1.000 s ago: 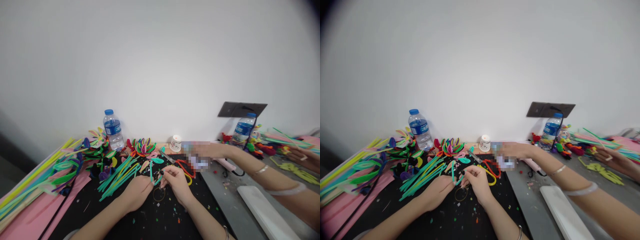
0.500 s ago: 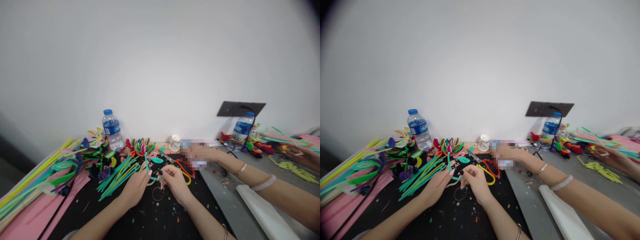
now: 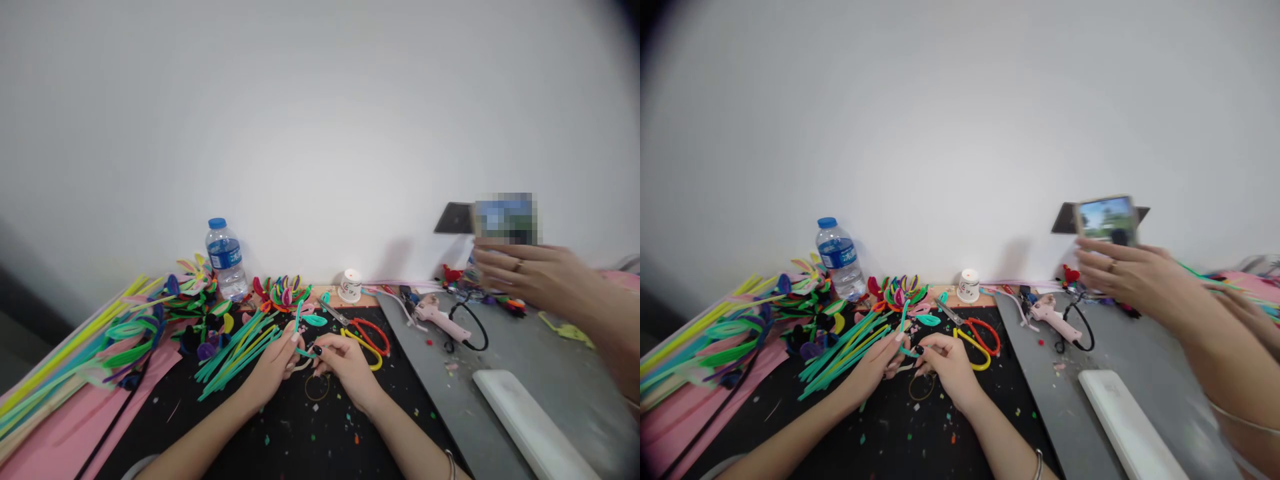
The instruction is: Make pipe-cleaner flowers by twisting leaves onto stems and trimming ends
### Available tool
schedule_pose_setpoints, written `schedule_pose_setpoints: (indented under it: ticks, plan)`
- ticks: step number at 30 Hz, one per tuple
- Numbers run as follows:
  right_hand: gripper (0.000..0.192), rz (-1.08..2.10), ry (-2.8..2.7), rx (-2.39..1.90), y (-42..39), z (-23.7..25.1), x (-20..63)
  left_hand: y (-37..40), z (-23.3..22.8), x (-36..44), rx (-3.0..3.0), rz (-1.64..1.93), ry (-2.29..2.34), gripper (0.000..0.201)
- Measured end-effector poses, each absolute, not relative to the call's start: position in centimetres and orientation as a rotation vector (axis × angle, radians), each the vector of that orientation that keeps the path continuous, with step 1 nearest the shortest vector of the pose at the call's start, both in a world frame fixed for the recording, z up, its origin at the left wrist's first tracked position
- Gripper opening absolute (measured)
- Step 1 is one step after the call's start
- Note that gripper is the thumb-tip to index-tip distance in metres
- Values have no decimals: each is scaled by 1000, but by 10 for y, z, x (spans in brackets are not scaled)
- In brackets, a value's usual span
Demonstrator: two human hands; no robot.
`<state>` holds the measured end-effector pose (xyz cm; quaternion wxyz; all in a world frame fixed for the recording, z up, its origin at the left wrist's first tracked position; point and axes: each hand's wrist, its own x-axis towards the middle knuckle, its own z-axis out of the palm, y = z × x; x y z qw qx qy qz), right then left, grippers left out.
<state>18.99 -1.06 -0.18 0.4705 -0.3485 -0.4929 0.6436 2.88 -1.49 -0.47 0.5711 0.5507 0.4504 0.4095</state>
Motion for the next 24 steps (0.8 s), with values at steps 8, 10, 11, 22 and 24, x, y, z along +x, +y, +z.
schedule_pose_setpoints:
  ticks: [8,10,11,22,24]
  plan:
    - [17,1390,-1225,-905,-6,-3,193,-12,-5,27,1459,1006,1181,37]
    - [18,1302,-1240,-947,-5,-4,195,-12,-3,26,1605,1024,1241,35]
    - [19,1267,-1265,-967,-4,-4,196,-13,-2,25,1696,1022,1269,35]
    - [27,1215,-1313,-1022,-7,0,197,-21,16,24,2270,594,1114,34]
    - [26,1247,-1315,-1013,-7,-2,197,-22,16,21,2200,636,1098,32]
